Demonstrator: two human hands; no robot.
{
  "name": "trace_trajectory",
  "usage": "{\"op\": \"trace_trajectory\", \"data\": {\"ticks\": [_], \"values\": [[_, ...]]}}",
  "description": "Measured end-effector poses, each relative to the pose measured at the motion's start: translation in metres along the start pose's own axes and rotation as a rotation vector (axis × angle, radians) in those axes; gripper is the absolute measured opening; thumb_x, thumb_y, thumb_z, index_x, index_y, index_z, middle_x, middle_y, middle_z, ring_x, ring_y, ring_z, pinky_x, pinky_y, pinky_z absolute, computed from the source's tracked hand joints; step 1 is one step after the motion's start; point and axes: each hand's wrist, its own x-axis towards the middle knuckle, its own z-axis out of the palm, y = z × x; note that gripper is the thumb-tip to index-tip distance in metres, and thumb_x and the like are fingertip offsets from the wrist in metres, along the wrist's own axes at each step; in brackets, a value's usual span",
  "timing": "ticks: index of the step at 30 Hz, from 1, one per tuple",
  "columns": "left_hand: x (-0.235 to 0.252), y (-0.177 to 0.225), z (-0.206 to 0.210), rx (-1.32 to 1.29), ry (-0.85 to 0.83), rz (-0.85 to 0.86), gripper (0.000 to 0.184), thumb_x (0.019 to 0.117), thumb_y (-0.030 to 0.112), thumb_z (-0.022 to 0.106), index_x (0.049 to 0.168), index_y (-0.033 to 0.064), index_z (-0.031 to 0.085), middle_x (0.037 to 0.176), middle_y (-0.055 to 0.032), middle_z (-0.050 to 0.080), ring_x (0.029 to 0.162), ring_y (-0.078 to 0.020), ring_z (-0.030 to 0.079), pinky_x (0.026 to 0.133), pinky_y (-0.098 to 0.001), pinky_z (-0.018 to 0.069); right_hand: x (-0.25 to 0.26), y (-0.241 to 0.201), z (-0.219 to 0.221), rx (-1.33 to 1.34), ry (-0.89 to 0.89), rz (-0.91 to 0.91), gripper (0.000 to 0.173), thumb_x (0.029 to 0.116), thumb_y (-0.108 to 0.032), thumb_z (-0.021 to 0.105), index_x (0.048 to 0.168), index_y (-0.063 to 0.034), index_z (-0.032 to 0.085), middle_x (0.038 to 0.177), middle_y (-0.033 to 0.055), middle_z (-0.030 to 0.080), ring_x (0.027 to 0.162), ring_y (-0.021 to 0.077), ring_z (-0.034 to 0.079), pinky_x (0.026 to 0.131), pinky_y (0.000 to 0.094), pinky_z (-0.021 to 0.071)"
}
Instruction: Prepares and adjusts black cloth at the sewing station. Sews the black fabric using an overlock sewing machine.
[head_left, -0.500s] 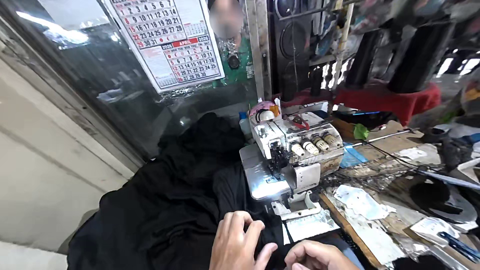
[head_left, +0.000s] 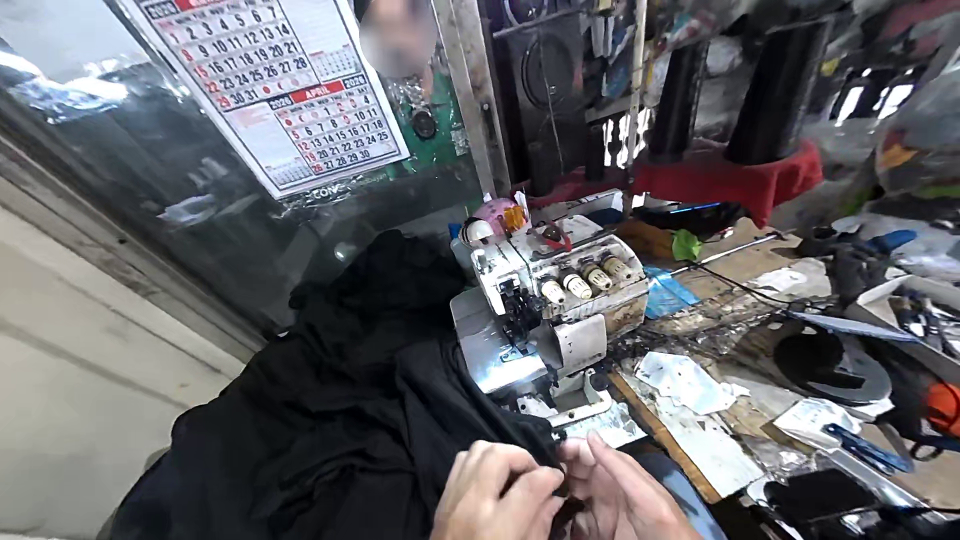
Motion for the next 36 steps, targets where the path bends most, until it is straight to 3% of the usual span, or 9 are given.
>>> {"op": "trace_trajectory", "data": {"ticks": [3, 5, 7, 10, 15, 18, 23, 27, 36], "values": [[-0.006, 0.001, 0.017, 0.05, -0.085, 0.054, 0.018, 0.1008, 0.028, 0.065, 0.112, 0.0228, 0.079, 0.103, -0.0018, 0.072, 0.1, -0.0169, 0.066, 0.088, -0.0374, 0.0525, -0.002, -0.001, -0.002, -0.079, 0.187, -0.017, 0.024, 0.1069, -0.025, 0.054, 0.106, -0.0028, 0.064, 0.085, 0.0085, 0.067, 0.067, 0.0165, 0.065, 0.057, 0.0329, 0.0565], [-0.009, 0.002, 0.022, 0.068, -0.096, 0.106, 0.017, 0.1007, 0.024, 0.065, 0.111, 0.0226, 0.079, 0.101, -0.0014, 0.071, 0.098, -0.0159, 0.065, 0.087, -0.0354, 0.0526, -0.002, 0.001, -0.008, -0.17, 0.242, -0.038, 0.02, 0.1023, -0.024, 0.064, 0.102, -0.0043, 0.067, 0.075, 0.0051, 0.061, 0.056, 0.012, 0.053, 0.049, 0.0275, 0.0455], [-0.01, 0.004, 0.026, 0.086, -0.12, 0.136, 0.018, 0.1009, 0.022, 0.064, 0.111, 0.0225, 0.079, 0.1, -0.0011, 0.071, 0.096, -0.0158, 0.066, 0.086, -0.0348, 0.0526, 0.001, 0.001, -0.013, -0.209, 0.24, -0.034, 0.019, 0.1006, -0.024, 0.067, 0.098, -0.0049, 0.069, 0.072, 0.0039, 0.06, 0.054, 0.0098, 0.049, 0.048, 0.0253, 0.0415], [-0.009, 0.002, 0.02, 0.051, -0.219, 0.109, 0.02, 0.1018, 0.029, 0.063, 0.114, 0.0216, 0.077, 0.102, -0.0007, 0.072, 0.097, -0.0157, 0.067, 0.086, -0.0357, 0.054, 0.001, -0.007, -0.011, -0.272, 0.271, -0.046, 0.016, 0.0978, -0.021, 0.069, 0.099, -0.0055, 0.071, 0.078, 0.0037, 0.067, 0.06, 0.0105, 0.058, 0.052, 0.026, 0.0473], [0.026, -0.004, -0.004, -0.122, -0.037, 0.063, 0.017, 0.101, 0.02, 0.065, 0.11, 0.0125, 0.077, 0.113, -0.001, 0.074, 0.114, -0.0144, 0.068, 0.099, -0.0362, 0.0577, -0.008, -0.01, -0.01, -0.33, 0.267, -0.119, 0.019, 0.1016, -0.022, 0.064, 0.109, -0.0053, 0.068, 0.086, 0.0052, 0.068, 0.056, 0.0128, 0.057, 0.048, 0.0277, 0.0481], [0.045, -0.023, 0.015, -0.011, -0.062, 0.115, 0.023, 0.1052, 0.029, 0.057, 0.112, 0.0188, 0.076, 0.12, 0.0051, 0.073, 0.128, -0.0122, 0.062, 0.111, -0.0345, 0.0515, -0.008, -0.012, -0.003, -0.382, 0.258, -0.171, 0.014, 0.1029, -0.017, 0.062, 0.109, -0.0049, 0.065, 0.092, 0.009, 0.067, 0.054, 0.0173, 0.059, 0.046, 0.0324, 0.0547], [0.051, -0.025, 0.017, -0.06, -0.14, 0.065, 0.023, 0.1032, 0.039, 0.059, 0.104, 0.0212, 0.075, 0.096, 0.0093, 0.071, 0.092, -0.0038, 0.065, 0.084, -0.0291, 0.0543, -0.013, -0.022, -0.001, -0.388, 0.241, -0.2, 0.013, 0.1053, -0.012, 0.057, 0.112, -0.0027, 0.062, 0.096, 0.0111, 0.069, 0.058, 0.0221, 0.067, 0.047, 0.0376, 0.0612], [0.049, -0.023, 0.015, -0.271, -0.217, -0.059, 0.019, 0.1035, 0.029, 0.061, 0.109, 0.0152, 0.073, 0.1, 0.0046, 0.07, 0.081, -0.0035, 0.066, 0.071, -0.022, 0.0584, -0.011, -0.019, 0.003, -0.373, 0.241, -0.23, 0.012, 0.1055, -0.01, 0.056, 0.112, -0.0008, 0.062, 0.095, 0.0114, 0.07, 0.064, 0.0234, 0.071, 0.055, 0.0393, 0.065], [0.047, -0.021, 0.023, -0.671, -0.209, -0.189, 0.012, 0.1028, 0.009, 0.057, 0.109, 0.0031, 0.066, 0.096, -0.0051, 0.07, 0.083, -0.0143, 0.068, 0.072, -0.0288, 0.0601, -0.012, -0.016, 0.001, -0.382, 0.274, -0.263, 0.012, 0.1015, -0.009, 0.063, 0.111, -0.0013, 0.064, 0.095, 0.0102, 0.071, 0.068, 0.024, 0.072, 0.056, 0.0406, 0.0658]]}}
